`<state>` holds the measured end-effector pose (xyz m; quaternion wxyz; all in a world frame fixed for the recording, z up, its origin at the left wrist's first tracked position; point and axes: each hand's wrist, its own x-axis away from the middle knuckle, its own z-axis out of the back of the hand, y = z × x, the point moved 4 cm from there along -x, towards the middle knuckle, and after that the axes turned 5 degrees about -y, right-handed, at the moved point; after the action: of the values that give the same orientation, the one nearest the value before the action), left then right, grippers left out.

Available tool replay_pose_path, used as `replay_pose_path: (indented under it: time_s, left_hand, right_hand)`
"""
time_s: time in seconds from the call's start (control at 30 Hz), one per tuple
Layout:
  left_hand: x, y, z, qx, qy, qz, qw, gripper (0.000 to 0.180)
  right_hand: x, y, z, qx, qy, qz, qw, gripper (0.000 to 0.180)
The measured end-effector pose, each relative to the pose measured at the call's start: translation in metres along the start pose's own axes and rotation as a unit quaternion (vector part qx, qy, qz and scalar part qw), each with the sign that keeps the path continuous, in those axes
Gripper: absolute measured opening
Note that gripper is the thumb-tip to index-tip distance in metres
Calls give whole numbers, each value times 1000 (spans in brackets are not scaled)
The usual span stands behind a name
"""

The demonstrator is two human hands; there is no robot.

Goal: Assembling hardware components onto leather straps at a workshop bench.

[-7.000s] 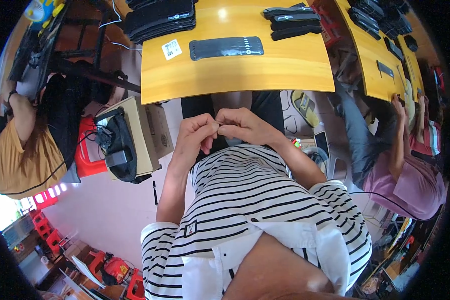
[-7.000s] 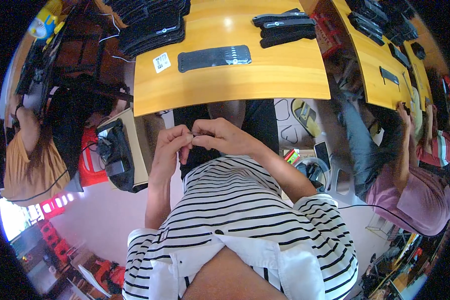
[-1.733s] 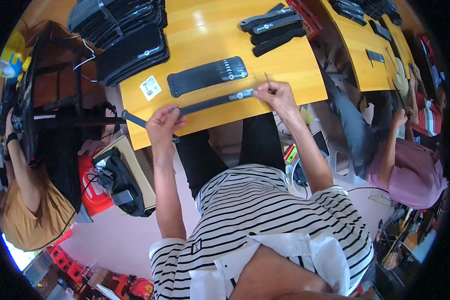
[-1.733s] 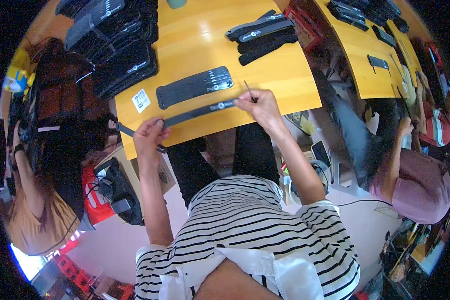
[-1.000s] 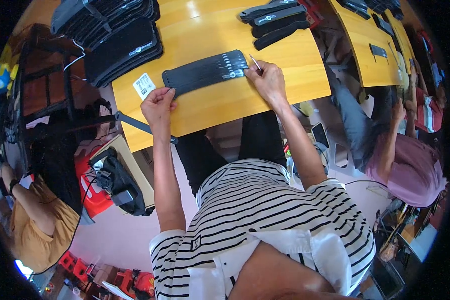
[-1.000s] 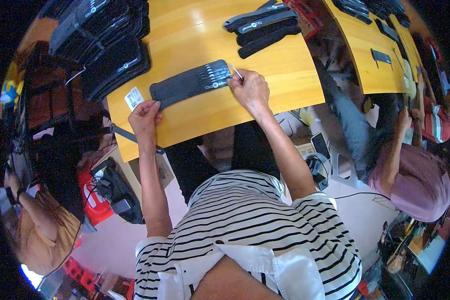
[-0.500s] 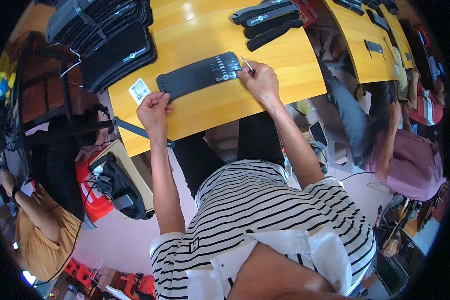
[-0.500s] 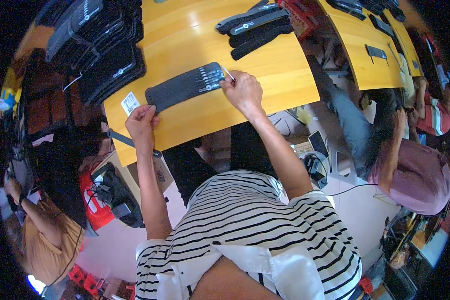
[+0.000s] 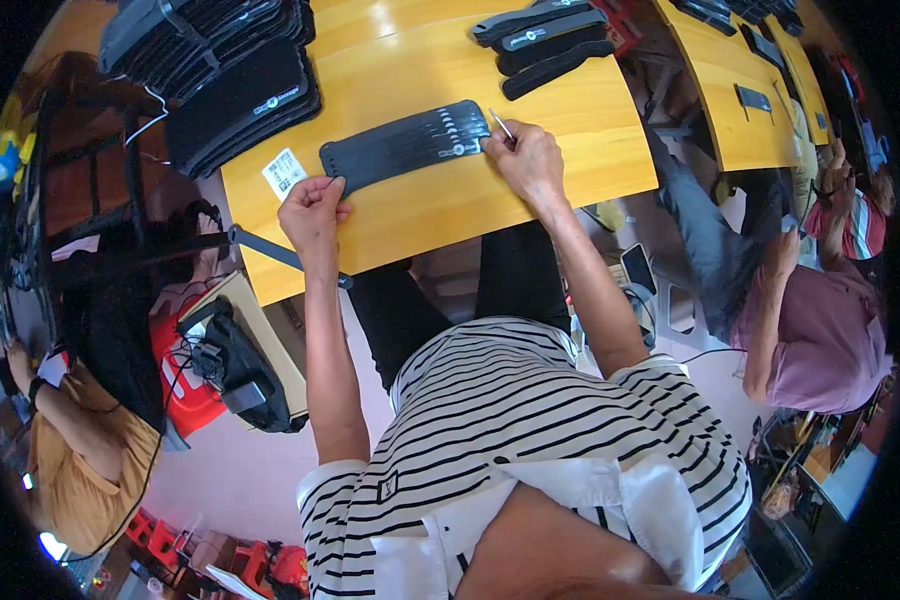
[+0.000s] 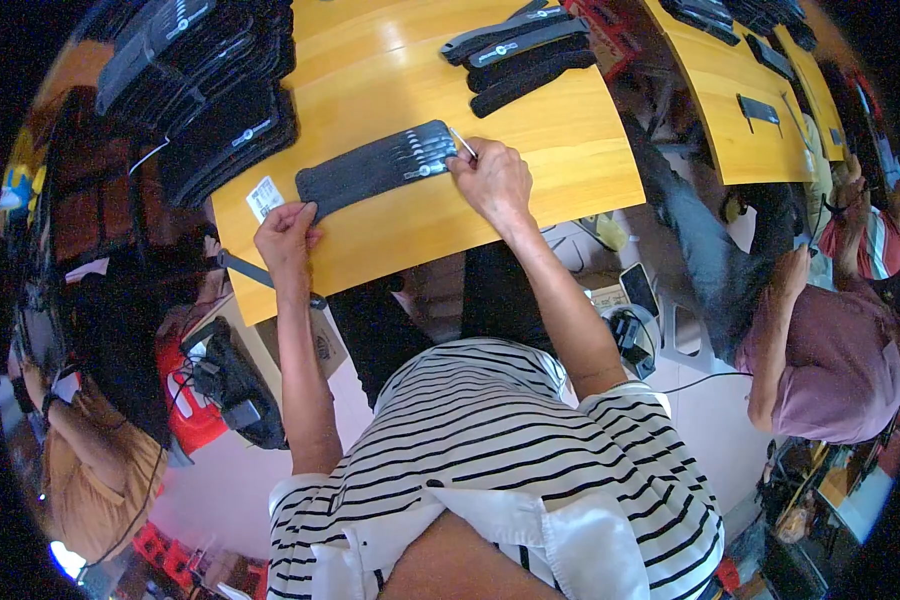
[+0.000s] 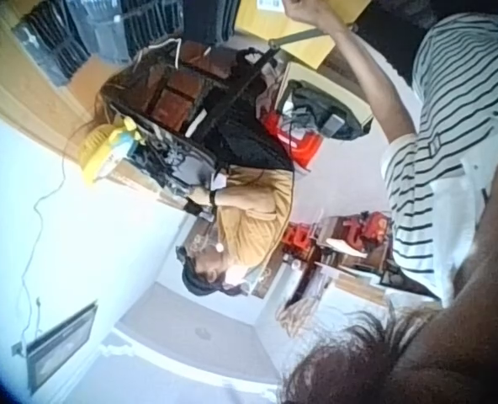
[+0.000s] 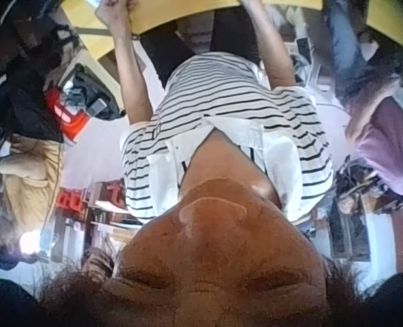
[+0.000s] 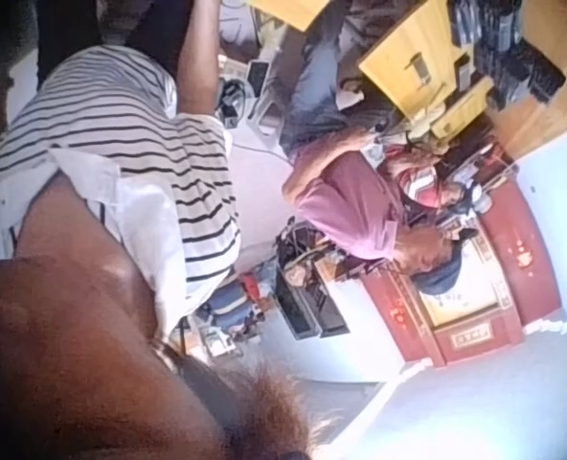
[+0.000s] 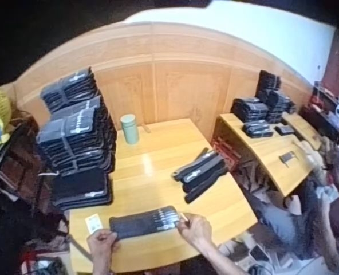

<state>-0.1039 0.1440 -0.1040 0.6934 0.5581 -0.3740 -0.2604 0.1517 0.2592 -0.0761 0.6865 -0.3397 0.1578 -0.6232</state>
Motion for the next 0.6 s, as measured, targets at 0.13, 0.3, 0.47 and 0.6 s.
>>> replay_pose_path:
  time_s: [0.13, 0.3, 0.47, 0.6]
  left_hand:
    - [1, 1, -3, 9, -7, -4, 1000, 9]
    - [2, 3, -3, 9, -10, -3, 1000, 10]
    - [1, 2, -2, 9, -10, -5, 1000, 9]
    - [0, -1, -1, -2, 1, -8, 1000, 9]
  right_hand:
    - [1, -1, 4, 2, 7, 3, 1000, 21]
    - [0, 0, 2, 5, 2, 1, 1000, 21]
    - [0, 0, 0, 9, 14, 1, 1000, 20]
    - [0, -2, 0, 7, -4, -6, 1000, 19]
